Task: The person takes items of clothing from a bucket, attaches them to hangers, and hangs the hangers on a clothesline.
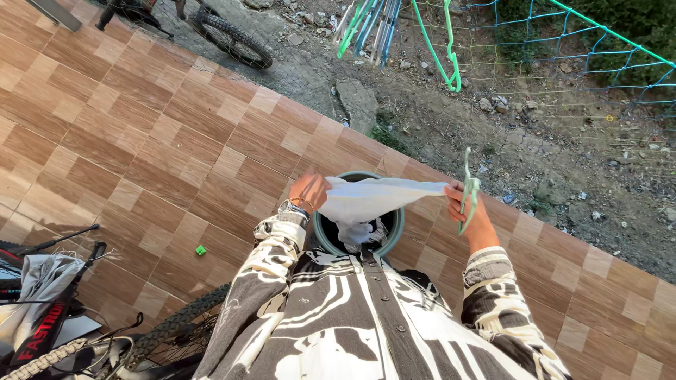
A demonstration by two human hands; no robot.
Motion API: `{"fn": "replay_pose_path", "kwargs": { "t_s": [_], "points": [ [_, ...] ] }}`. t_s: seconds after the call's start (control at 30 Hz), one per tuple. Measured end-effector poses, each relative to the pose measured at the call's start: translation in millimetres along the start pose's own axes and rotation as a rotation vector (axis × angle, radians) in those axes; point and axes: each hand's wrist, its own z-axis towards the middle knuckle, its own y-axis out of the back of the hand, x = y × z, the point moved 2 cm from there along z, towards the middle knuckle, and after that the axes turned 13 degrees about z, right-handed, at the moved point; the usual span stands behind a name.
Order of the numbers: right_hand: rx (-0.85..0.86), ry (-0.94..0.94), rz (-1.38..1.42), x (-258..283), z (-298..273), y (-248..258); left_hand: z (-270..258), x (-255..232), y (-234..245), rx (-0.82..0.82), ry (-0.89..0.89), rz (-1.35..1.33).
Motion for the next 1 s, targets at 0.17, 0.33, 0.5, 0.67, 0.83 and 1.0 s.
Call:
{"fn": "replay_pose_path", "kwargs": {
  "t_s": [0.17, 0.33, 0.5, 0.67, 0.83, 1.0],
  "points": [
    [-0.225, -0.076, -0.214, -23.1, -3.4, 49.1, 24.2, 7.9, -28.2, -0.096, 0.066, 0.054],
    [-0.211, -0.087, -0.323, -27.0, -24.3, 63.7, 47.3, -7.2, -46.2, -0.588, -0.372, -0.264],
    [-0.107, 0.123, -0.817, 17.9, -66.5, 9.6, 34.9, -66.5, -21.3, -0.223, -0.493, -0.595],
    [-0.063, 0.228, -1.058, 49.5, -94.9, -45.3, 18.0, -86.5, 10.2, -0.117, -0.477, -0.664],
    [0.115, 0.524, -1.114, 26.0, -99.3, -89.1, 21.6, -90.4, 8.1, -0.113, -0.465, -0.659],
    [0.236, 0.744, -1.048, -14.7, -92.7, -120.9, 23.5, -96.6, 5.9, -0.172, -0.468, -0.703]
  ]
}}
